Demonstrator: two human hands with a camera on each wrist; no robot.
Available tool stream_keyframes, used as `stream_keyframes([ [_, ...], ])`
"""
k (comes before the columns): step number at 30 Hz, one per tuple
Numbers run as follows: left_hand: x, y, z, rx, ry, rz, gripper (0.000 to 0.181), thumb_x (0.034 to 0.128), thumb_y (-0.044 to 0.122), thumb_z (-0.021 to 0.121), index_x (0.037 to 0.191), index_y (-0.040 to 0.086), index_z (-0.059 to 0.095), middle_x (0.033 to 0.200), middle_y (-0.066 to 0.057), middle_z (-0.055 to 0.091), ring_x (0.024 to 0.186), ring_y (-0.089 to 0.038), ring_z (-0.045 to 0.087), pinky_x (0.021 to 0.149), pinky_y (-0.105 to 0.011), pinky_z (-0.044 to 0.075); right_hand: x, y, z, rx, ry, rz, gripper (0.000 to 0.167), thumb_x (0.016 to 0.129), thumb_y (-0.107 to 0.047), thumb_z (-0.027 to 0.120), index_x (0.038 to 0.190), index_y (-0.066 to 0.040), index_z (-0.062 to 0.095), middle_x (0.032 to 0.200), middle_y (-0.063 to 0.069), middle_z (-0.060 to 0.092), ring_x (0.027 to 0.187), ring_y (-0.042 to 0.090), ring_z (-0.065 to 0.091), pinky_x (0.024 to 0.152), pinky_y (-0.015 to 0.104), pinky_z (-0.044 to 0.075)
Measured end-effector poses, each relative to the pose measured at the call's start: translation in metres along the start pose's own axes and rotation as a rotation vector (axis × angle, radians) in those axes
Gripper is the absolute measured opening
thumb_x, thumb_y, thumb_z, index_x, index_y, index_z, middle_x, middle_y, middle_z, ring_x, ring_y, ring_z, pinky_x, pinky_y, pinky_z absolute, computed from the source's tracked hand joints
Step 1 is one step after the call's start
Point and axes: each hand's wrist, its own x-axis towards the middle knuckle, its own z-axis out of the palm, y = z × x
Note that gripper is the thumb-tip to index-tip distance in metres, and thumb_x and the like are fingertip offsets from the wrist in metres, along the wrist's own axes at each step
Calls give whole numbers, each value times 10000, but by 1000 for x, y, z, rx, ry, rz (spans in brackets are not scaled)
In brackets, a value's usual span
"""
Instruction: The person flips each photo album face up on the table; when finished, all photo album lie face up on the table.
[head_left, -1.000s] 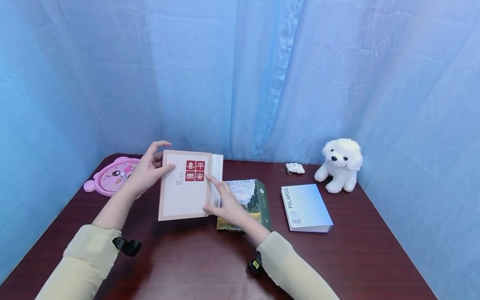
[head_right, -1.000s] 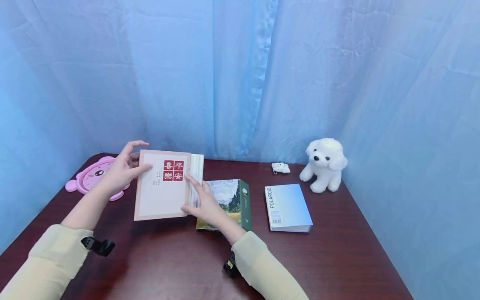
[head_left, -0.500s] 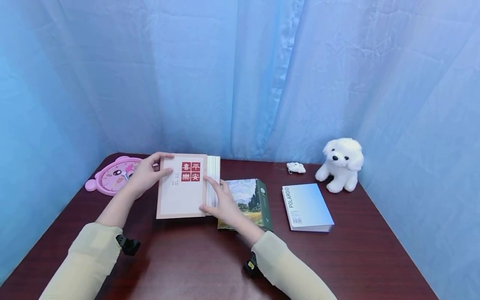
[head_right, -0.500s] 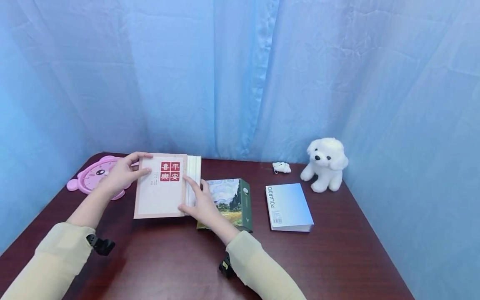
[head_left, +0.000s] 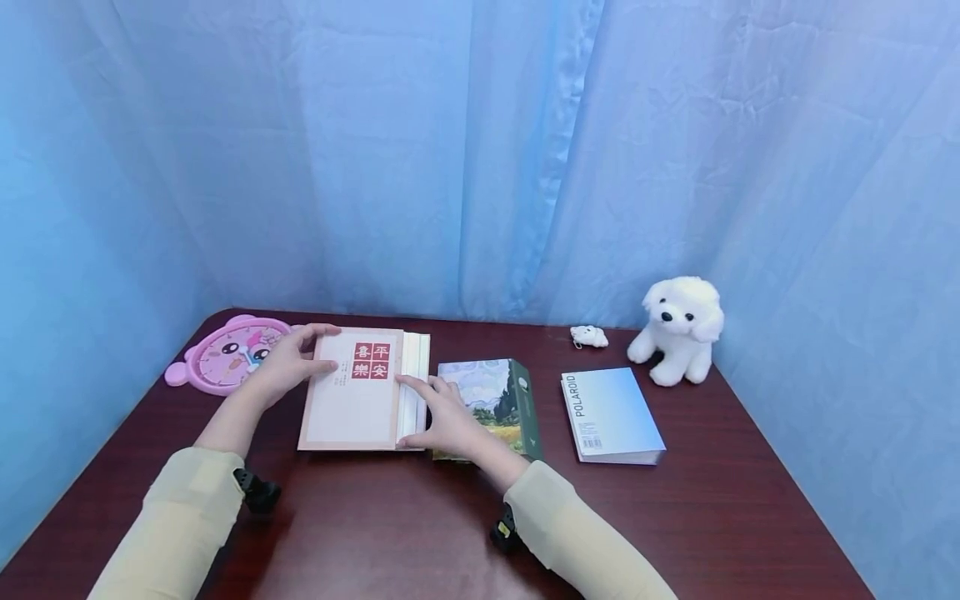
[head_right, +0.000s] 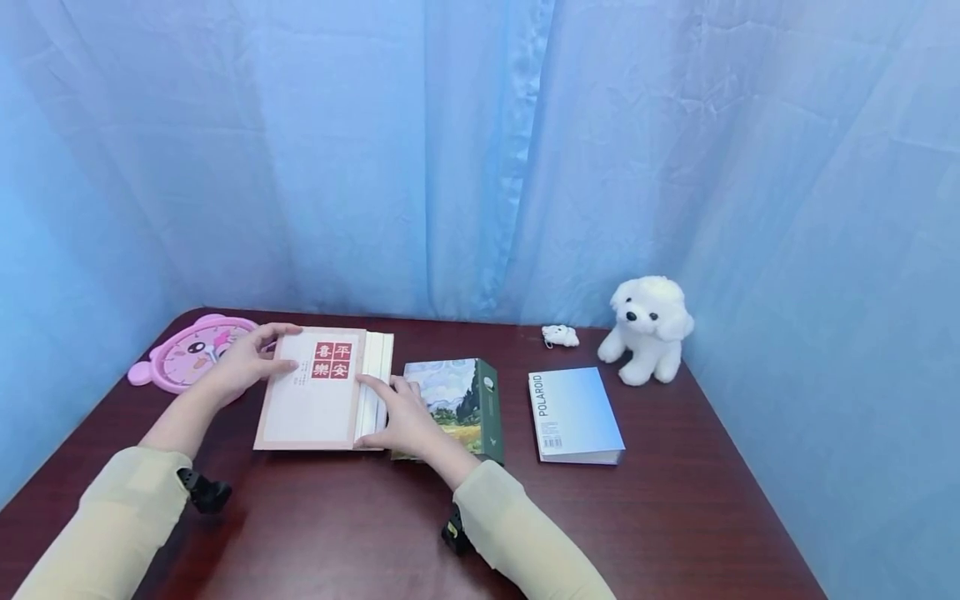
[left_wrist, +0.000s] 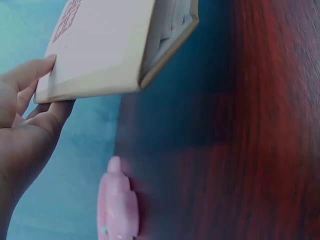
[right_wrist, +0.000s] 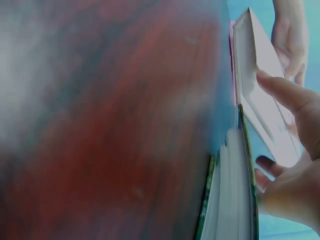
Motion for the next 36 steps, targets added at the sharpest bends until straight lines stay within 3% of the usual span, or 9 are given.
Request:
stream_keyframes([
  [6,-2,-11,-3,8,-39,-58,575,887,133,656,1402,90,404,1375,-244,410,1181,-379,496,800,-346,535,2,3,-2,-126,-77,-52,931,686,-451,815,1452,-418,286,1424,95,378,1303,282,311,1001,525,357],
  [13,4,-20,-2,48,-79,-124,584,889,226,662,1410,163,407,1374,-208,425,1116,-328,523,855,-392,518,4,9,-4,-148,-144,-34,929,697,-449,807,1455,-429,270,1510,133,242,1424,328,131,1077,577,245],
  [18,7,-30,3,28,-107,-159,585,887,206,664,1409,144,408,1337,-217,447,1065,-300,551,845,-369,525,3,13,-3,-169,-181,-33,923,701,-469,797,1461,-415,275,1527,133,228,1430,318,133,1087,560,244],
  [23,7,-39,4,27,-127,-161,585,888,189,660,1405,95,405,1300,-233,470,1040,-283,562,849,-366,520,2,14,-3,-175,-212,-47,885,719,-475,780,1460,-378,307,1522,115,253,1425,314,162,1096,544,232],
  [31,6,-39,1,109,-156,-124,566,884,195,660,1385,48,441,1337,-242,450,1115,-324,491,913,-402,449,3,10,-4,-206,-249,-53,797,740,-488,756,1429,-340,383,1504,84,310,1426,306,173,1121,513,198],
  [36,4,-40,2,157,-150,-116,558,893,203,654,1378,21,447,1294,-246,499,1028,-290,551,820,-334,488,4,6,-4,-260,-243,-110,746,742,-483,756,1395,-295,448,1475,75,372,1408,317,228,1124,498,202],
])
